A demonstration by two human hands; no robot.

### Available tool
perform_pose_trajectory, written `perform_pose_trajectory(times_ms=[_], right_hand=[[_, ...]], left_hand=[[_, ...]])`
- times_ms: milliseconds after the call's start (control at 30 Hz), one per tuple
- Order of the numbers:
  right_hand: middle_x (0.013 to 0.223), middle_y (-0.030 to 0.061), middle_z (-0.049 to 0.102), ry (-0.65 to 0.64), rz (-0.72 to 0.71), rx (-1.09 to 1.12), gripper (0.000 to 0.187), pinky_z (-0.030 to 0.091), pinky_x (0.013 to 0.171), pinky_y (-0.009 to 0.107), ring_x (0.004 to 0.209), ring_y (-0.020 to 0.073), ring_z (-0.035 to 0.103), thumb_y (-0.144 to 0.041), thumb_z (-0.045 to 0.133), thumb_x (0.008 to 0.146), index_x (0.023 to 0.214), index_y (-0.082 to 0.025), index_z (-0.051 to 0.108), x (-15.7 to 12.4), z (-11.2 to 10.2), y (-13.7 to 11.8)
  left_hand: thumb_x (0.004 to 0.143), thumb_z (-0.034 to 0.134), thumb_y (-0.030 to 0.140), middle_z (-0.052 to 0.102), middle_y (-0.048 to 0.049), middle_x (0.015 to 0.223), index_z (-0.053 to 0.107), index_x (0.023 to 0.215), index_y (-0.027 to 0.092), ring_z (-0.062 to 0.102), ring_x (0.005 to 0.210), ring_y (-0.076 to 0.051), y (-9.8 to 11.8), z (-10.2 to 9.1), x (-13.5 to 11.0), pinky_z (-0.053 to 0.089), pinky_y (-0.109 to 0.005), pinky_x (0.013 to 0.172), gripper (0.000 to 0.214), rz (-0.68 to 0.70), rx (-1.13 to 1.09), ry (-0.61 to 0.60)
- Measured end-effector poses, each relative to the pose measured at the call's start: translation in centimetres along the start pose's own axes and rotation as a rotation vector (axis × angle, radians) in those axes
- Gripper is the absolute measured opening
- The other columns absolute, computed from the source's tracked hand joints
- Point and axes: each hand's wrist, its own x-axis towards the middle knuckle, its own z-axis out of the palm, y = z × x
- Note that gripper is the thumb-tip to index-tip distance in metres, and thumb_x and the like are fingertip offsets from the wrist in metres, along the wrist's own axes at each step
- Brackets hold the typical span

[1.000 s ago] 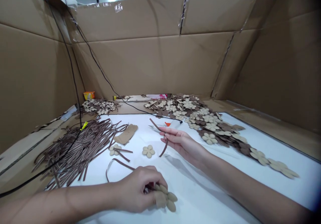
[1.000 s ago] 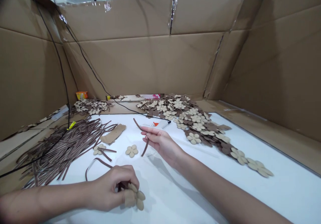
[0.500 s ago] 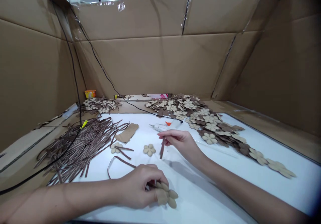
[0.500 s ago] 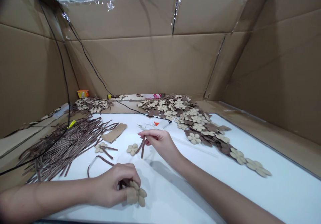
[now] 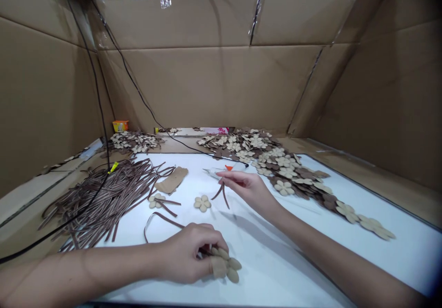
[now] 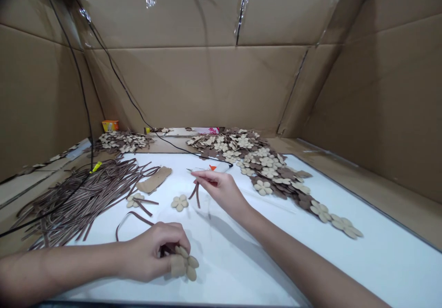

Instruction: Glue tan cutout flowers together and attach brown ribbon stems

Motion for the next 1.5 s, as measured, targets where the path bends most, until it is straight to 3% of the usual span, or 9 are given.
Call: perform_pose_trajectory(times_ms=[167, 367, 533, 800, 967, 1133, 1200, 1300, 1500], right_hand=[[0.077, 0.0026, 0.073, -0.019, 0.138, 0.107, 0.063, 0.046, 0.088, 0.043, 0.086, 0.0243, 0.067, -0.038, 0.069, 0.072, 0.129, -0.019, 0.049, 0.2, 0.0, 0.2], [0.076, 0.0056, 0.073, -0.006, 0.273, 0.272, 0.037, 0.048, 0.084, 0.037, 0.084, 0.0220, 0.067, -0.041, 0.076, 0.062, 0.088, -0.016, 0.066, 0.5, 0.1, 0.7], [0.084, 0.0033, 0.071, 0.022, 0.283, 0.335, 0.032, 0.048, 0.077, 0.029, 0.080, 0.0155, 0.064, -0.039, 0.078, 0.059, 0.081, -0.018, 0.069, 0.6, 0.0, 1.2], [0.066, -0.0025, 0.062, 0.016, 0.324, 0.398, 0.032, 0.045, 0.068, 0.025, 0.062, 0.0089, 0.054, -0.037, 0.081, 0.056, 0.078, -0.017, 0.070, 0.5, 0.0, 0.6], [0.072, -0.0023, 0.063, -0.027, 0.358, 0.426, 0.029, 0.044, 0.074, 0.027, 0.067, 0.0095, 0.055, -0.037, 0.081, 0.056, 0.076, -0.020, 0.070, 0.2, 0.1, -0.3], [0.094, 0.0044, 0.068, -0.139, 0.386, 0.426, 0.029, 0.043, 0.080, 0.029, 0.085, 0.0158, 0.059, -0.039, 0.080, 0.057, 0.078, -0.020, 0.073, -0.4, 0.3, -0.8], [0.107, 0.0057, 0.066, -0.188, 0.352, 0.420, 0.026, 0.041, 0.087, 0.030, 0.101, 0.0195, 0.056, -0.039, 0.079, 0.059, 0.077, -0.020, 0.074, -0.7, 0.6, -0.9], [0.112, 0.0059, 0.063, -0.223, 0.253, 0.340, 0.022, 0.039, 0.092, 0.030, 0.113, 0.0220, 0.050, -0.039, 0.076, 0.063, 0.078, -0.022, 0.075, -1.2, 1.2, -0.9], [0.097, 0.0058, 0.064, -0.228, 0.156, 0.224, 0.025, 0.047, 0.070, 0.028, 0.085, 0.0189, 0.060, -0.041, 0.073, 0.066, 0.082, -0.022, 0.076, -1.6, 2.3, -0.5]], left_hand=[[0.071, 0.057, 0.013, 0.059, -0.0038, 0.079, 0.063, 0.081, 0.013, 0.051, 0.064, -0.011, -0.2, 0.0, -0.1, 0.040, -0.018, 0.057, 0.012, -0.009, -0.011, -0.008], [0.071, 0.057, 0.013, 0.057, -0.0035, 0.078, 0.062, 0.080, 0.013, 0.052, 0.064, -0.011, -0.2, 0.0, -0.1, 0.040, -0.018, 0.057, 0.010, -0.019, -0.036, -0.008], [0.077, 0.060, 0.025, 0.059, -0.0063, 0.085, 0.055, 0.079, 0.015, 0.059, 0.072, -0.014, -0.3, 0.3, 0.0, 0.042, -0.022, 0.061, 0.011, -0.121, -0.316, 0.038], [0.075, 0.065, 0.047, 0.051, 0.0026, 0.062, 0.051, 0.071, 0.017, 0.039, 0.047, -0.006, -0.7, -0.1, 0.9, 0.031, -0.019, 0.044, 0.033, -0.206, -0.623, 0.401], [0.069, 0.072, 0.042, 0.051, -0.0067, 0.093, 0.062, 0.071, 0.015, 0.055, 0.087, -0.018, -1.0, -0.2, 1.0, 0.045, -0.023, 0.065, 0.028, -0.122, -0.611, 0.451], [0.075, 0.069, 0.034, 0.043, -0.0080, 0.125, 0.067, 0.076, 0.018, 0.039, 0.122, -0.022, -1.6, -0.5, 1.0, 0.037, -0.026, 0.095, 0.016, -0.091, -0.678, 0.429], [0.075, 0.069, 0.033, 0.048, -0.0076, 0.124, 0.067, 0.080, 0.019, 0.045, 0.116, -0.021, -1.7, -0.5, 1.0, 0.037, -0.027, 0.095, 0.016, -0.088, -0.754, 0.402], [0.073, 0.071, 0.035, 0.062, -0.0053, 0.092, 0.065, 0.077, 0.017, 0.058, 0.085, -0.015, -1.4, -0.5, 1.1, 0.043, -0.024, 0.079, 0.019, -0.080, -0.844, 0.337], [0.073, 0.072, 0.035, 0.062, -0.0025, 0.075, 0.066, 0.077, 0.014, 0.056, 0.068, -0.011, -1.5, -0.3, 1.3, 0.043, -0.021, 0.065, 0.022, -0.111, -0.869, 0.319]])
